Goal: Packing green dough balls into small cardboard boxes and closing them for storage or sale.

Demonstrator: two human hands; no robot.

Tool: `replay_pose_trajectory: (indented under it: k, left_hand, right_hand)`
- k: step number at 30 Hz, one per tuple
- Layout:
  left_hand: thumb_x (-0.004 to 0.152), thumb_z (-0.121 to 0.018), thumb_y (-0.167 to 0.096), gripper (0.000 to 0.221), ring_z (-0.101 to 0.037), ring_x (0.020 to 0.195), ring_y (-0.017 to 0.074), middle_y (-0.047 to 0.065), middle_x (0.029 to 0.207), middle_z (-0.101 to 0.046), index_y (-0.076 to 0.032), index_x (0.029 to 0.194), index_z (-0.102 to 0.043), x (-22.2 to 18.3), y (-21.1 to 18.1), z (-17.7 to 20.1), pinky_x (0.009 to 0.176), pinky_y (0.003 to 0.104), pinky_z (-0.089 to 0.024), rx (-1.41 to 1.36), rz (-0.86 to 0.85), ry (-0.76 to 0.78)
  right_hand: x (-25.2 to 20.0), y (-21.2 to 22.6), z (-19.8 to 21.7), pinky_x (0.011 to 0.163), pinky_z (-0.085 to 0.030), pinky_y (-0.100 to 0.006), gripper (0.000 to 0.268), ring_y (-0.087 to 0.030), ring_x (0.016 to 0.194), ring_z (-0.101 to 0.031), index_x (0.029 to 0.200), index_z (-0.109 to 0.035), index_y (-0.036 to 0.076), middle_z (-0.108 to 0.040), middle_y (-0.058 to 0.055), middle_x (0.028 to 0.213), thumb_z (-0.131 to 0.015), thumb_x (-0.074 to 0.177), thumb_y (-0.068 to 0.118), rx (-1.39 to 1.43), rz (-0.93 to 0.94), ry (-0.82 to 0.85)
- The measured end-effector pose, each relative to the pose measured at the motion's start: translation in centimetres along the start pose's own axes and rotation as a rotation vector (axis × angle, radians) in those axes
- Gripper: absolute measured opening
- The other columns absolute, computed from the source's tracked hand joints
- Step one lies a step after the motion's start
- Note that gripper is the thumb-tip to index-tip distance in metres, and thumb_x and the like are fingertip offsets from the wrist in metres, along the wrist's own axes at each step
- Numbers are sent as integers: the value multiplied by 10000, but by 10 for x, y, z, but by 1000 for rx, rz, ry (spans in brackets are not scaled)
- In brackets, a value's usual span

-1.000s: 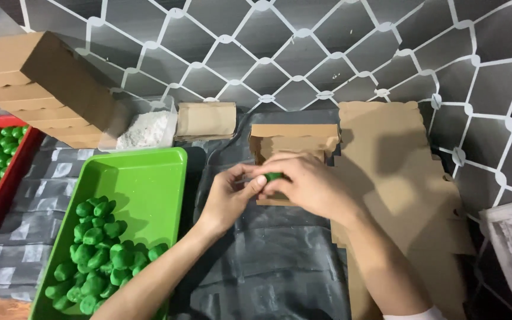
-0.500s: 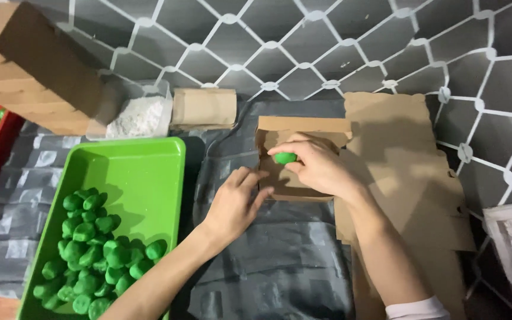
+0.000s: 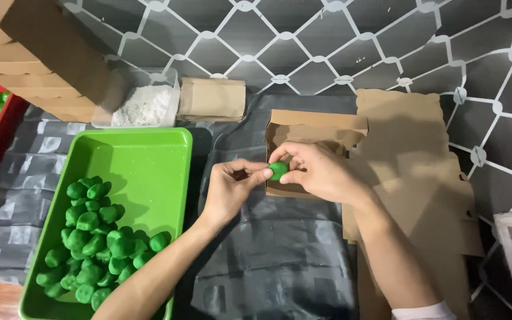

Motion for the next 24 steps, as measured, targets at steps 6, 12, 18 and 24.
replay_pose_trajectory:
  k: [6, 12, 18, 24]
  left_hand:
    - [862, -841, -128, 77, -635, 654, 122, 124, 675, -737, -61, 897, -825, 2, -1, 12, 614, 260, -510, 169, -85, -38]
    - [1010, -647, -134, 148, -606, 790, 173, 144, 770, -710, -14, 967, -722, 2, -14, 23, 711, 326, -545, 87, -75, -66]
    - [1062, -463, -223, 260, -712, 882, 543, 336, 856, -707, -28, 1069, -634, 41, -81, 93, 795, 638, -543, 1171, -88, -225]
    - [919, -612, -124, 319, -740, 898, 437, 157, 899, -748, -287, 1151, -759, 171, 23, 289, 769, 536, -596, 1276, 8, -458]
  right_hand:
    - [-2, 6, -7, 837, -594, -364, 277, -226, 880, -755, 1156, -721, 123, -769, -86, 1046, -719, 892, 39, -135, -52, 13]
    - [-9, 28, 7, 846, -564, -412, 348, -276, 900, -760, 1246, -690, 175, -793, -124, 981, -701, 905, 106, -188, -57, -12]
    - [0, -5, 14, 915, -545, -436, 320, -318, 1031, -721, 1205, -732, 177, -757, -123, 1042, -725, 886, 141, -445, -56, -56]
    - [18, -39, 10, 941, -520, -405, 368, -280, 1069, -679, 1147, -742, 248, -675, -78, 1085, -824, 795, 179, -538, 19, -119]
Point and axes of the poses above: each hand's wrist, its own x-axis towards the middle knuckle, its own z-axis out of the back of the hand, y = z × x, the point moved 6 cm from there along x, towards the middle knuckle
